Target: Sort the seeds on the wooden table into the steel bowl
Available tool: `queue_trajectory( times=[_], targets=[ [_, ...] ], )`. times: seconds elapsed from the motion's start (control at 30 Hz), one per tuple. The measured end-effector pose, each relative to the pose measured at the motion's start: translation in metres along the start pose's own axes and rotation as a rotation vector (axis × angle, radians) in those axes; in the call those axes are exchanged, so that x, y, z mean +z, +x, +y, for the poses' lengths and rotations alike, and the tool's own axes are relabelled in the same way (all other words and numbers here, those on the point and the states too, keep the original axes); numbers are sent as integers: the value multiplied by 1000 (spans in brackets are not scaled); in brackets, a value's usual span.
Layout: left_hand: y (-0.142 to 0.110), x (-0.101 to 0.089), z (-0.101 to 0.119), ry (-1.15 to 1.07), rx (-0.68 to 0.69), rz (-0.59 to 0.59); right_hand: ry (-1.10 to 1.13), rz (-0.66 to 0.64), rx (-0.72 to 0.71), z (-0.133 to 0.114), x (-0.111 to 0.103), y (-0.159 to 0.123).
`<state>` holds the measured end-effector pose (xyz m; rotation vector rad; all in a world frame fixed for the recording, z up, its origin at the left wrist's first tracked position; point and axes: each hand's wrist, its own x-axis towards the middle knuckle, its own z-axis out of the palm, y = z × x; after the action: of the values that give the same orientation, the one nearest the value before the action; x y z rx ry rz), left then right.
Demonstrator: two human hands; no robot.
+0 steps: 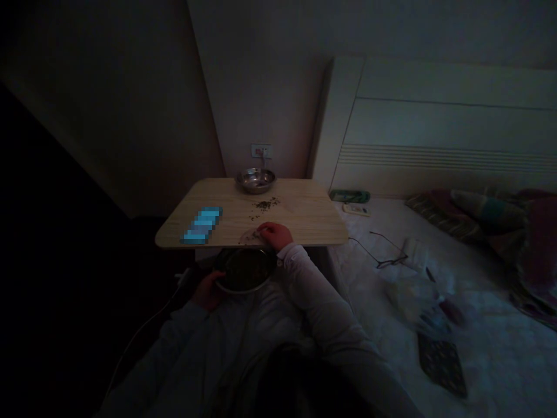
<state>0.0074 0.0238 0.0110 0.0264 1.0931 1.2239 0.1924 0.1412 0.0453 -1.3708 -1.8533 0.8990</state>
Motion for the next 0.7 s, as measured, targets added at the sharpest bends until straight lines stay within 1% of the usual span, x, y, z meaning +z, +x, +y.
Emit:
queue_trajectory(
  times=[0.13, 0.27, 0.47, 0.7],
  targets=[
    [-4, 3, 2, 16, -10, 29, 17, -2, 1, 2, 1, 1],
    [-3, 1, 1, 11, -15, 16, 20, 4, -19, 4, 2, 2],
    [-1, -1, 0, 17, -24, -5, 8, -2, -7, 0, 1, -1],
    [-1, 0, 1, 44, -2, 45, 54, 15, -22, 0, 0, 1]
  ],
)
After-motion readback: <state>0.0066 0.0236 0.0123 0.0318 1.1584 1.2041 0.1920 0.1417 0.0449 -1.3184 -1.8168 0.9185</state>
